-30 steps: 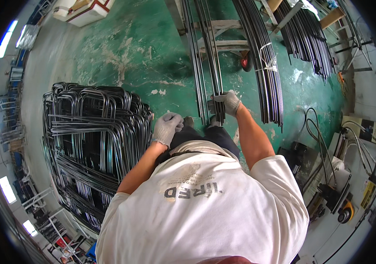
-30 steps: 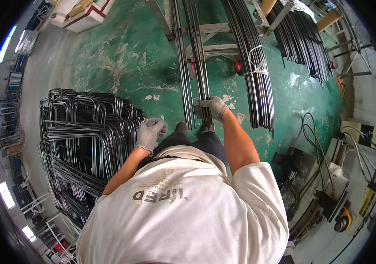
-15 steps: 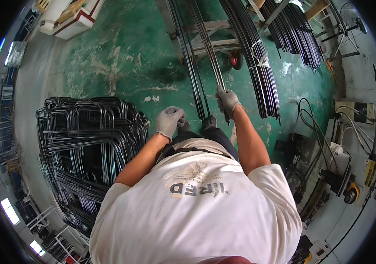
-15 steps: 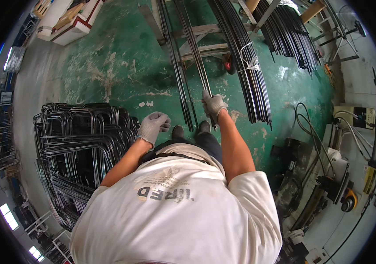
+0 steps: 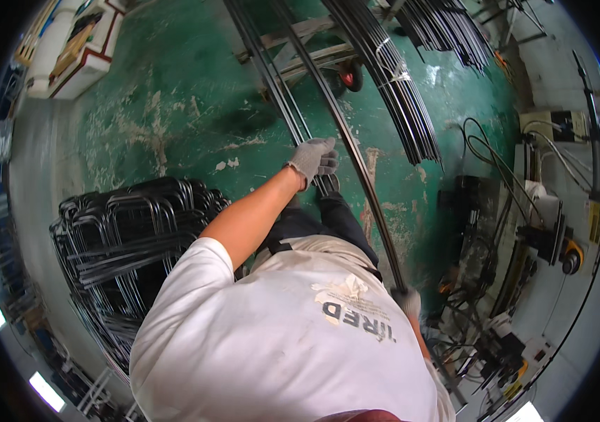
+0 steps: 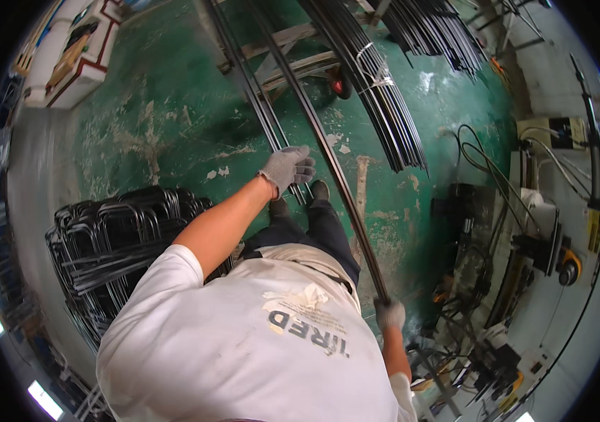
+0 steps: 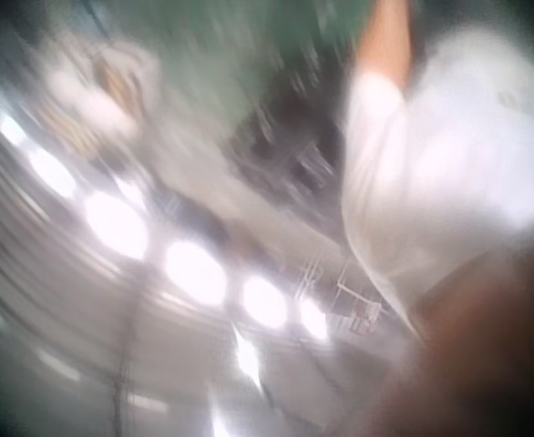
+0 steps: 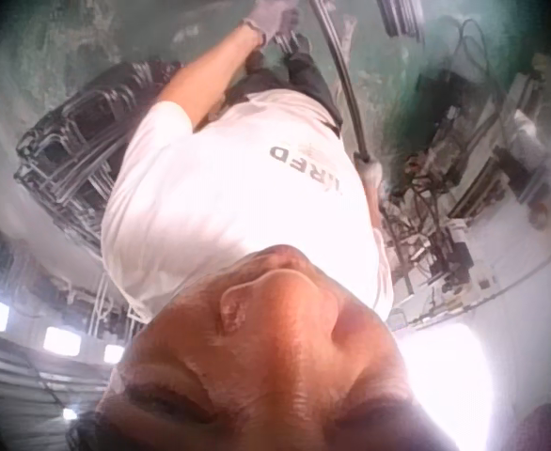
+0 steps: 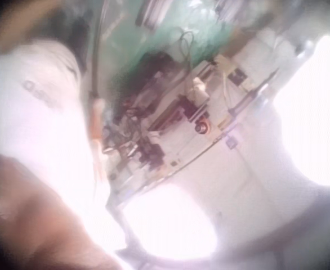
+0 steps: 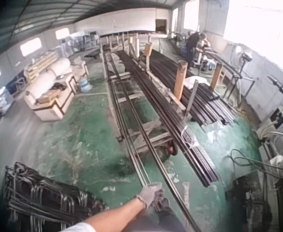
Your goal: The person picks up metal tubes from a floor stack, aligns them inside a large bending machine, triggers the bend, removes the shaped tubes, and places them onto a separate frame.
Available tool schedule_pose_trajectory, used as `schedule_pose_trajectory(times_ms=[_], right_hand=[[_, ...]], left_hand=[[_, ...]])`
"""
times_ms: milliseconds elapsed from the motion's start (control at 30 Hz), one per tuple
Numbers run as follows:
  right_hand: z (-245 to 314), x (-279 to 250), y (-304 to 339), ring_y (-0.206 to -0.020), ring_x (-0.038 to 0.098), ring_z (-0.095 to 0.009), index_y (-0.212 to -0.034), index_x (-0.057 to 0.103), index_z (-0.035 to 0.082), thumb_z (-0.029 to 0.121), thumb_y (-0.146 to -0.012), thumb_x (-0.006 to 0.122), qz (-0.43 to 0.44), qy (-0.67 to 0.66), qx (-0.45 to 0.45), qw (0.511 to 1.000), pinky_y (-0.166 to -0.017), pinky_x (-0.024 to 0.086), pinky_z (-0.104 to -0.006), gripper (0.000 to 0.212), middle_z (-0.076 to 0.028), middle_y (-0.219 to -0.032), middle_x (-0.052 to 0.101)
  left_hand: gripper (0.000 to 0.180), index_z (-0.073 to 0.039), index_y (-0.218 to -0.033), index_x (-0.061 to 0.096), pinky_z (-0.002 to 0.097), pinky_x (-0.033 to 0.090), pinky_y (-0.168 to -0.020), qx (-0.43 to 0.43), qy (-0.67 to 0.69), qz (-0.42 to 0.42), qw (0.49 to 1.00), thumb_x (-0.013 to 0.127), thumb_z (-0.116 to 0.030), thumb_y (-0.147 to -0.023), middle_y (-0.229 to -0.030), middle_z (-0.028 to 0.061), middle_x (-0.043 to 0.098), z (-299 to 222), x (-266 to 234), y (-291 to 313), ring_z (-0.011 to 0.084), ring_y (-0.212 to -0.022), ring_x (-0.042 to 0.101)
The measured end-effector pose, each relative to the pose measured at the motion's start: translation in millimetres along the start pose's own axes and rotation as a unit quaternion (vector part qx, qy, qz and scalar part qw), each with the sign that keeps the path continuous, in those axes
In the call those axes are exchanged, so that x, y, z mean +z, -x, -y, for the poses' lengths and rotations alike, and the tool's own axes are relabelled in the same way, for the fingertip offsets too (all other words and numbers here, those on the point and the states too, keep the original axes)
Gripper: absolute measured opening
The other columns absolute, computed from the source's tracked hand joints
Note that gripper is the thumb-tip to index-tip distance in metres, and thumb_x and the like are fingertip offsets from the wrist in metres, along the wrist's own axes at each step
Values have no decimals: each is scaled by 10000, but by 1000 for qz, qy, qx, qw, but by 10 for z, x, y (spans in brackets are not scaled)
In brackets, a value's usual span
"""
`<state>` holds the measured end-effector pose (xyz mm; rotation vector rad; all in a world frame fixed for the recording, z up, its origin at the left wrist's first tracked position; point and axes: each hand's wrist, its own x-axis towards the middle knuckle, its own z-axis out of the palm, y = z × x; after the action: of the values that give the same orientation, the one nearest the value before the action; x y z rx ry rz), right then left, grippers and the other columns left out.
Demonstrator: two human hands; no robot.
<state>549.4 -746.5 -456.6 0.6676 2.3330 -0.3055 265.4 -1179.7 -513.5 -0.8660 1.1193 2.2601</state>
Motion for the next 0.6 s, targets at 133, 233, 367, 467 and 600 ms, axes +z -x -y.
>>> schedule_pose_trajectory(times_ms=[133,233,367,467,600], right_hand=[[-1291,37,1467,-910,729,-410,-972,787,78,350,-783,820,-39,-22,155,987,-801,570,-477,333,-217,-913,744],[-1821,388,1781,-847,714,-425,-856,763,53,341,-802,819,-79,51,150,984,-778,559,-511,298,-219,-851,729],[-80,388,985,-753,661,-422,-735,651,105,352,-824,759,-297,-12,25,954,-669,512,-536,285,-164,-720,659],[4,198,690,-727,657,-405,-717,639,129,242,-746,742,-355,-69,7,932,-625,495,-522,155,-157,-721,653],[-1036,107,652,-762,666,-396,-740,641,114,216,-723,749,-315,-67,30,946,-652,508,-518,150,-148,-734,657]], left_hand=[[259,-27,-1121,607,535,576,-895,1,199,131,971,613,-273,-1039,-1020,165,708,-115,80,-509,371,-942,692],[235,-31,-1009,643,498,590,-866,37,257,98,961,624,-264,-1029,-1006,154,720,-291,291,-451,320,-912,707],[131,-54,-953,633,369,519,-629,-19,147,43,988,646,-172,-1009,-820,73,613,44,836,53,216,-667,598],[133,-52,-931,587,350,473,-681,6,108,70,992,618,-146,-1019,-788,53,547,211,1139,206,186,-690,523],[152,-48,-919,594,401,477,-728,-77,105,72,989,636,-163,-1008,-786,64,558,775,1801,668,209,-693,531]])
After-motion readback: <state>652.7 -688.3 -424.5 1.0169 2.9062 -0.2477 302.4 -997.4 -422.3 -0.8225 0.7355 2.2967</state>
